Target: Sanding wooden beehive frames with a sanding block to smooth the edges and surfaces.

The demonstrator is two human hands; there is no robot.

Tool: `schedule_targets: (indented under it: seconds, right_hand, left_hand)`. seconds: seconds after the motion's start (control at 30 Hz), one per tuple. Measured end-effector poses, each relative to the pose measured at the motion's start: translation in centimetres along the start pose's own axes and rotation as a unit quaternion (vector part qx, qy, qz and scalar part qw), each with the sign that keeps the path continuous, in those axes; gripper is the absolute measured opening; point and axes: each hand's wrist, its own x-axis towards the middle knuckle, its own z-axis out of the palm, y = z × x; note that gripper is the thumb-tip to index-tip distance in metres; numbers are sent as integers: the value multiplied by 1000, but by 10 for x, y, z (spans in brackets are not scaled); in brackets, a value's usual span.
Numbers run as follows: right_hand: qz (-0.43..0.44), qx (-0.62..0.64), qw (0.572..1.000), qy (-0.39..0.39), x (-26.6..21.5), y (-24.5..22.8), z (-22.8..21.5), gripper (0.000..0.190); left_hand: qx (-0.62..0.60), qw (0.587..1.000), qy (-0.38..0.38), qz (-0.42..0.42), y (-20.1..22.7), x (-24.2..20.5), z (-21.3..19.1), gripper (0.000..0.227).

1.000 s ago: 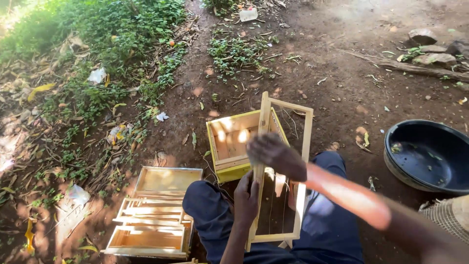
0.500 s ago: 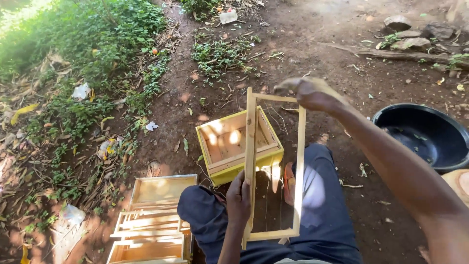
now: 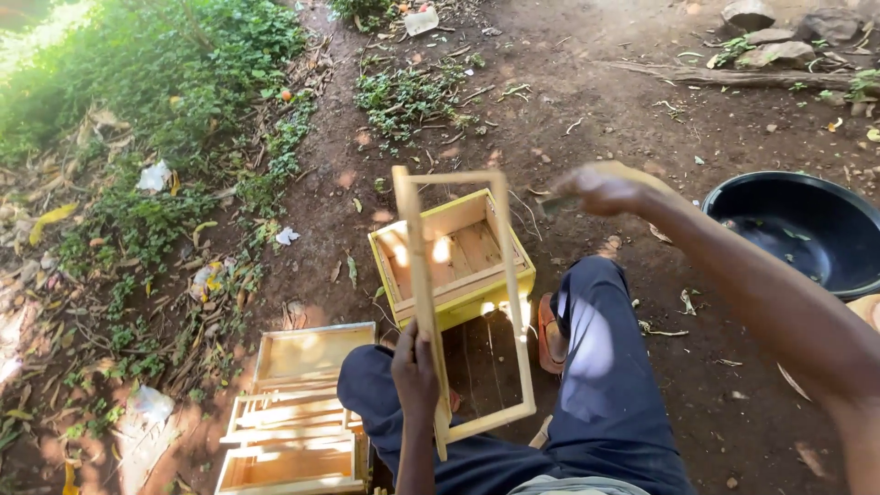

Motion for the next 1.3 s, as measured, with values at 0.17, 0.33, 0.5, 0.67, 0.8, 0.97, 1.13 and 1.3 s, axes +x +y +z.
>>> schedule_targets:
  seconds: [0.17,0.33,0.5,0.67,0.8,0.97,1.13,1.3]
  right_hand:
    - [35,66,994,82,5,50,22,69]
    - [-112,175,963,172,21,17,18,60]
    - [-149,288,931,166,32,-17,32,57]
    - [-218,432,845,227,34,-20,91,62]
    - [-222,373,873,222,-7,-54,139,33]
    - [-147,486,820,266,74,45,229,35]
    - [-150,490,818,261,39,14,186,49]
    - [-167,432,857,226,-4,-29,189,44]
  left_hand:
    - [-7,996,80,-29,25,13,-17,49]
    - [-4,998,60,-14,24,13,-16,50]
    - [-26,998,49,-8,27,8,-7,46]
    - [-75,995,63,-30,-10,15,4,51]
    - [-30,992,110,-56,21,23,8,53]
    - [-72,987,140,-45,30,32,7,47]
    - [-85,990,112,-25,31,29,15,45]
    - [-88,988,128,-27,14,37,29,43]
